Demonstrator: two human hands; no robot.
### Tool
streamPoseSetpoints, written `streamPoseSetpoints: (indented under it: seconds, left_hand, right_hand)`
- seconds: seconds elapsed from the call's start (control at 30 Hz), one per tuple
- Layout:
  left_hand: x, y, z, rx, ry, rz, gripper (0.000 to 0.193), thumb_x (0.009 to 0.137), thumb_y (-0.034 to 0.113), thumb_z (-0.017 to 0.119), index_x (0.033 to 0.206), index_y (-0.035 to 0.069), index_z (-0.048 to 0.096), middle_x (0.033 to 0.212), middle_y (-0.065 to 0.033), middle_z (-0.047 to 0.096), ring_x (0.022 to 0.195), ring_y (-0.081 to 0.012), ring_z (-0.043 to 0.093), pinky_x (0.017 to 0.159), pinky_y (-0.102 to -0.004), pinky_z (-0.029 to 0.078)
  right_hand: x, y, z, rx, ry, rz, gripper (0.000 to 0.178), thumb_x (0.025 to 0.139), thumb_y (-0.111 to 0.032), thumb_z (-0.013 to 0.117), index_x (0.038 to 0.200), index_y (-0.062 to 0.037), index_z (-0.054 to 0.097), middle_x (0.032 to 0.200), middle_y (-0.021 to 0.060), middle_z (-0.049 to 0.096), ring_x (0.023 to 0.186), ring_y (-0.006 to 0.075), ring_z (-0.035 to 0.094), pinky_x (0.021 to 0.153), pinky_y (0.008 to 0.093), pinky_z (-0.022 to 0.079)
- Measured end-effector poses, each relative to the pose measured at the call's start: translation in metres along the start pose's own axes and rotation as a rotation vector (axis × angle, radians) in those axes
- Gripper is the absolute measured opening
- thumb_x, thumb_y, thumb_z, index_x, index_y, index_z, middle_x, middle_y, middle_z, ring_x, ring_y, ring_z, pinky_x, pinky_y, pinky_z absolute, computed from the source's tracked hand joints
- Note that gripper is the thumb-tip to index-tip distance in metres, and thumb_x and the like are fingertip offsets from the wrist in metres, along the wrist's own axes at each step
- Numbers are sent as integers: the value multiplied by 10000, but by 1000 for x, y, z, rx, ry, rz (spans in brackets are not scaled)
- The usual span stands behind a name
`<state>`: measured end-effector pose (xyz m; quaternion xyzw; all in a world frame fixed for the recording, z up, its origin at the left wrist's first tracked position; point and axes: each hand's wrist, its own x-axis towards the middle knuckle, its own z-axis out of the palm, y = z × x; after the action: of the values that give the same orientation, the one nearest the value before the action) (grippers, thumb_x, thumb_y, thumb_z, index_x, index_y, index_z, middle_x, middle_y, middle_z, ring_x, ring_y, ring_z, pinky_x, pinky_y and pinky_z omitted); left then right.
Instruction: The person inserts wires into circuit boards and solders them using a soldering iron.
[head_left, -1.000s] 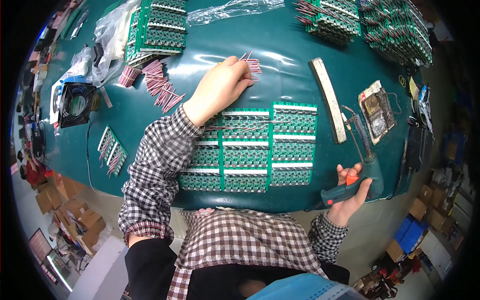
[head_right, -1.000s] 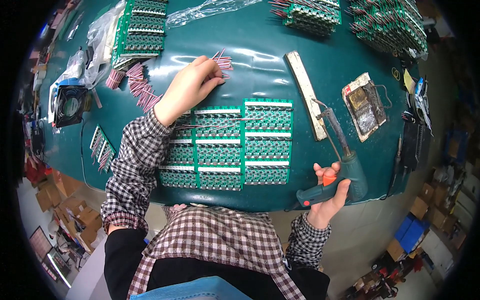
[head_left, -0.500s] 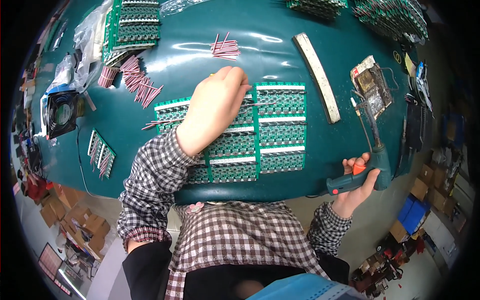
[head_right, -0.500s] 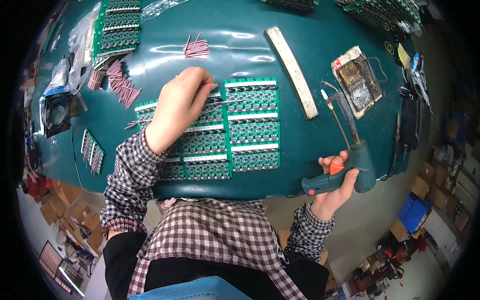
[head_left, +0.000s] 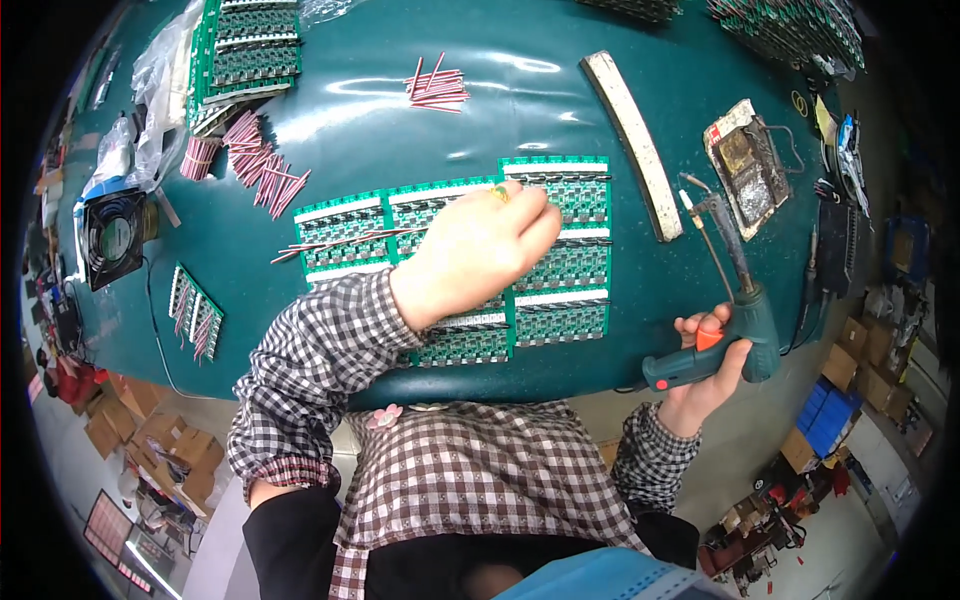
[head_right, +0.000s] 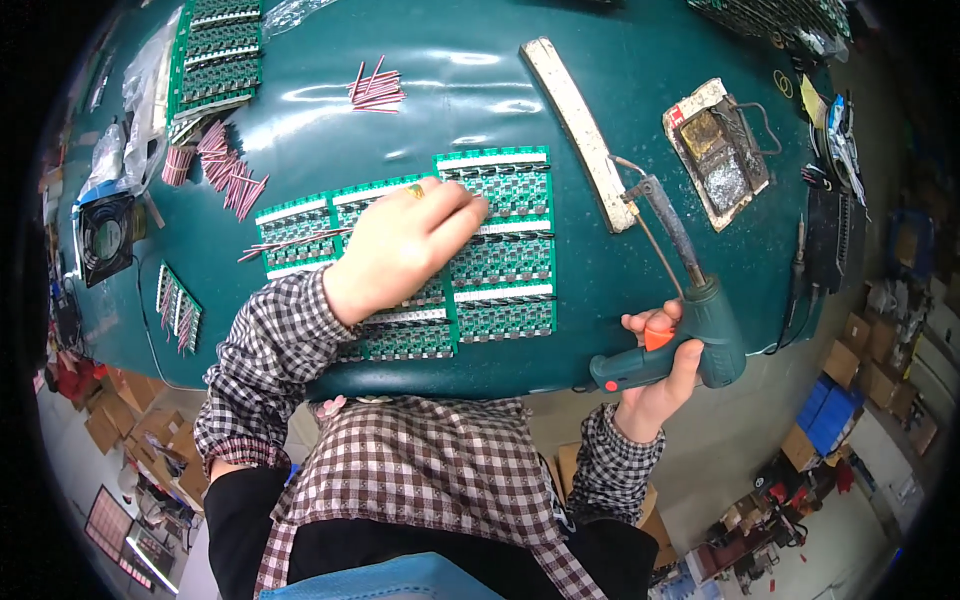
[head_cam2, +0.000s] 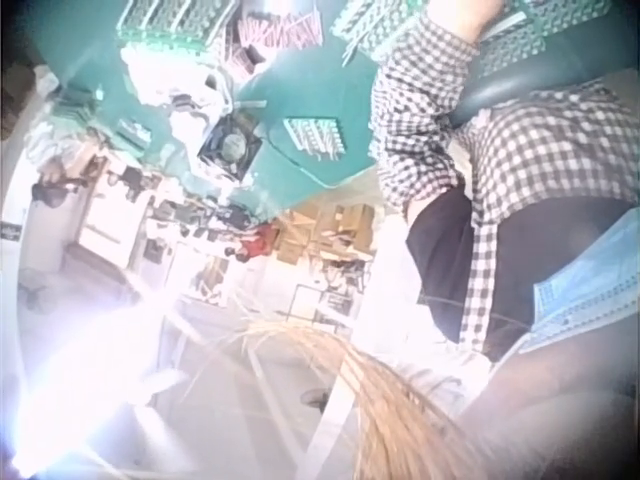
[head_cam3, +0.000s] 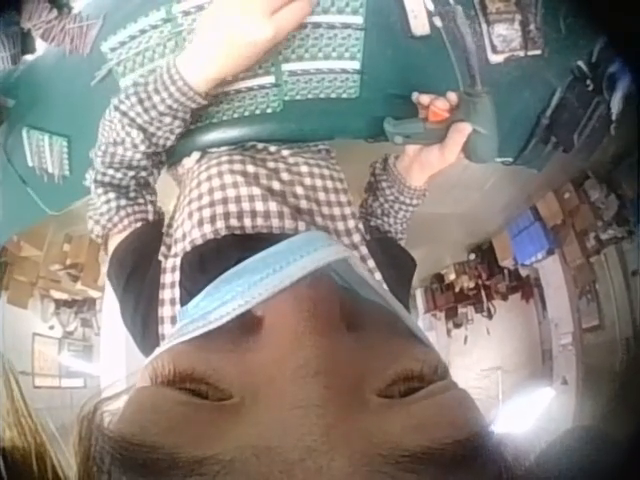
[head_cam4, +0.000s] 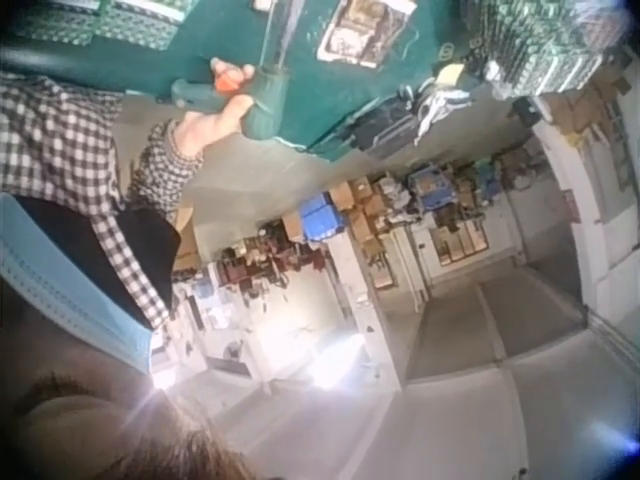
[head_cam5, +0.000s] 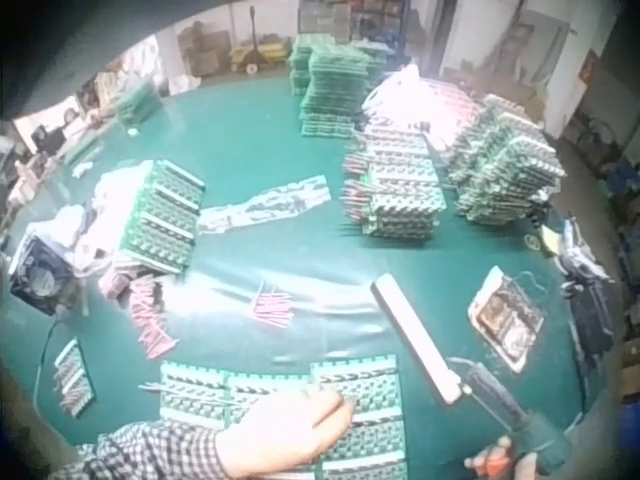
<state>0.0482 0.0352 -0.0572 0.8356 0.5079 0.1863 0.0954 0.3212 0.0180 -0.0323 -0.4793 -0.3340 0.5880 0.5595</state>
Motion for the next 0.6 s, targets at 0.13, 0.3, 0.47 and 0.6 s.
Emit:
streamPoseSetpoints:
  seconds: [0.13, 0.3, 0.47, 0.6]
  left_hand:
    - [-5, 5, -4, -20, -43, 3, 275, 682, 79, 529, 950, 20, 550, 836, -64, 501, 709, -201, 528, 592, -294, 462]
    - [-4, 1, 1, -136, 38, -128, 191, 668, 35, 567, 858, 33, 590, 796, -63, 525, 698, -223, 545, 600, -315, 463]
    - [4, 1, -1, -339, 188, -294, 126, 687, -6, 596, 795, 57, 608, 766, -65, 551, 691, -244, 562, 605, -323, 458]
    - [12, 5, 4, -53, 134, -181, 198, 653, 25, 557, 849, 43, 575, 784, -58, 519, 687, -220, 526, 589, -311, 446]
  right_hand:
    - [0, -1, 0, -5, 11, 13, 449, 861, -389, 493, 1050, 18, 477, 827, 64, 549, 797, 205, 543, 763, 371, 460]
    - [3, 2, 1, -15, 5, 22, 453, 859, -393, 494, 1051, 17, 474, 832, 64, 555, 792, 208, 547, 758, 371, 462]
    - [2, 0, -1, -22, -60, 26, 460, 870, -396, 481, 1074, 15, 440, 856, 65, 537, 820, 184, 534, 779, 341, 464]
    - [2, 0, -2, -21, -59, 37, 462, 869, -394, 484, 1076, 17, 438, 853, 67, 536, 823, 184, 534, 784, 343, 464]
